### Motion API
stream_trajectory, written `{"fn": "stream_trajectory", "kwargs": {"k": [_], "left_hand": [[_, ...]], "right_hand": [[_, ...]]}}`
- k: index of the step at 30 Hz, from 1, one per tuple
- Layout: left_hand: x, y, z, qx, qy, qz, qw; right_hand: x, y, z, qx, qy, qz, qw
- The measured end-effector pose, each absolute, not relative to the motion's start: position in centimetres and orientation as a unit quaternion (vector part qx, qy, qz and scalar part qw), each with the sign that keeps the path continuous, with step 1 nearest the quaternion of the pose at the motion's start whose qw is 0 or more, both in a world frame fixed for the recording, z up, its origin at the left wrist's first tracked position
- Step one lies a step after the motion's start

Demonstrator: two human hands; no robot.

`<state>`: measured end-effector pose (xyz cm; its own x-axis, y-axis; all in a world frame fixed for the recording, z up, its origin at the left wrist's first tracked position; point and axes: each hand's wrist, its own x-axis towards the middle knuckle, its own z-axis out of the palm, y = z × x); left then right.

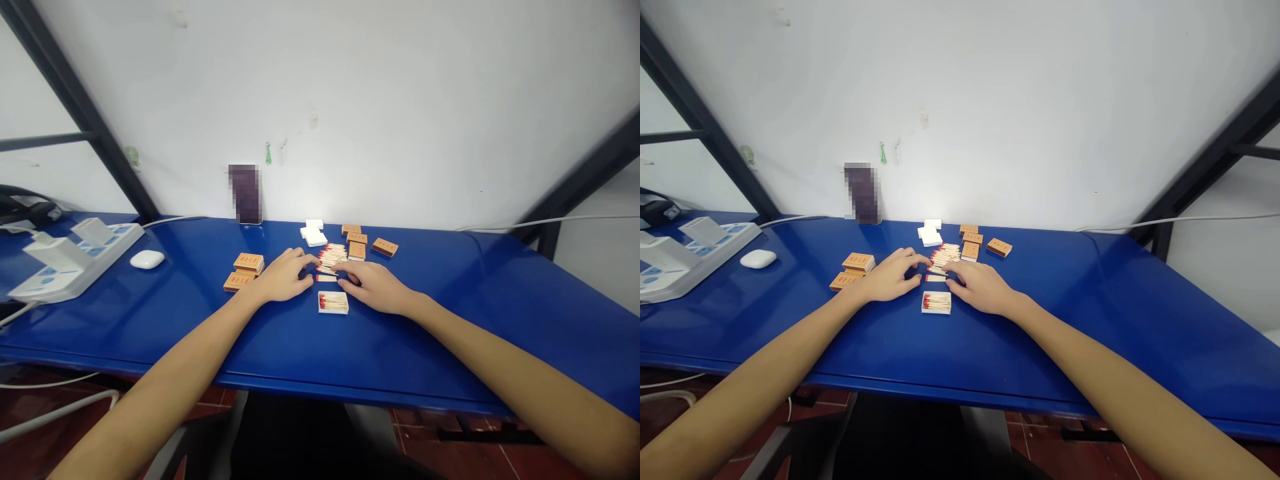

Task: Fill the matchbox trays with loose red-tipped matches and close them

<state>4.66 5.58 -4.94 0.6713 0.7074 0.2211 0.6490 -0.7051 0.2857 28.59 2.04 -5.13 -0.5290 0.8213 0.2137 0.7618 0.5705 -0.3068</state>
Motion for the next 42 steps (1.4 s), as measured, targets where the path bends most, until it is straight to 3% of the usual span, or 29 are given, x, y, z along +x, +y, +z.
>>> {"fn": "stream_trajectory", "kwargs": {"k": [42], "left_hand": [[4.6,5.64,-5.17,0.911,0.369,0.163,0.086]], "right_hand": [[28.8,2.35,-5.69,-0.427,-0.876,0.093,0.203]]}}
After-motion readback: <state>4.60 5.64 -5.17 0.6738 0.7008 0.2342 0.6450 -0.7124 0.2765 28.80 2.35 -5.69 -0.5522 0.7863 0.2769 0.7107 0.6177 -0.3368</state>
